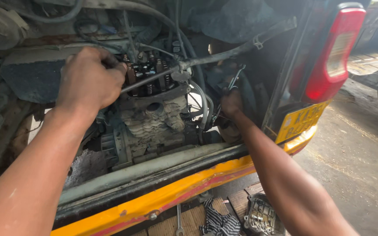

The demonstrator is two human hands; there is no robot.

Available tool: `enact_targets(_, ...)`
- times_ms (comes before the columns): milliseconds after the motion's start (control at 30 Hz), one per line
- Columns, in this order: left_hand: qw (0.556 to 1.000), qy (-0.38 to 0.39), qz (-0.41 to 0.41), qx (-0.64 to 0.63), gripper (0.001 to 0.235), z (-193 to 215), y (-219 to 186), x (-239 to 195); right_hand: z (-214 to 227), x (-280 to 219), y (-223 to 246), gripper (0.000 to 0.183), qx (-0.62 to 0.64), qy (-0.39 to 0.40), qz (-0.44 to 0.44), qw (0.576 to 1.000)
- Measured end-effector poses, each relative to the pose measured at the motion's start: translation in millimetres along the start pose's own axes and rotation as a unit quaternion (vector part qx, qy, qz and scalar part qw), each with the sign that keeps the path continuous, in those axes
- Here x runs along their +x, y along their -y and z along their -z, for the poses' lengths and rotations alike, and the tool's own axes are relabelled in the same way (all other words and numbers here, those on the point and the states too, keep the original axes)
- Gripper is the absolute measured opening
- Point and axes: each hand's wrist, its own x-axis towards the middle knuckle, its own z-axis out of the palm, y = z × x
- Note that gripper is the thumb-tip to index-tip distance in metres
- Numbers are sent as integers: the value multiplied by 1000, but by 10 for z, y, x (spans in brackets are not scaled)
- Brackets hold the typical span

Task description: The person works on a vehicle engine using a hammer, wrench, and pliers. They loosen and tighten bolts, remove a metal component, and wipe parts with a cloth.

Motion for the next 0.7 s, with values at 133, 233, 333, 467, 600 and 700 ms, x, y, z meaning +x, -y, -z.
enact_targets(133,999,-1,25,-25,27,-34,44,-19,149,-381,359,38,-52,37,30,998)
enact_targets(233,995,-14,44,-90,26,-68,130,9,294,-596,588,42,-60,107,-16,992)
enact_targets(333,967,-32,50,-247,23,-89,260,10,369,-628,703,49,-59,83,-17,995)
enact_targets(467,954,8,84,-289,20,-147,321,48,386,-598,604,45,-72,60,0,996)
enact_targets(600,975,30,116,-186,24,-61,286,32,259,-527,555,42,-70,67,-13,995)
enact_targets(700,981,31,100,-162,28,-45,239,18,177,-452,472,40,-120,92,27,988)
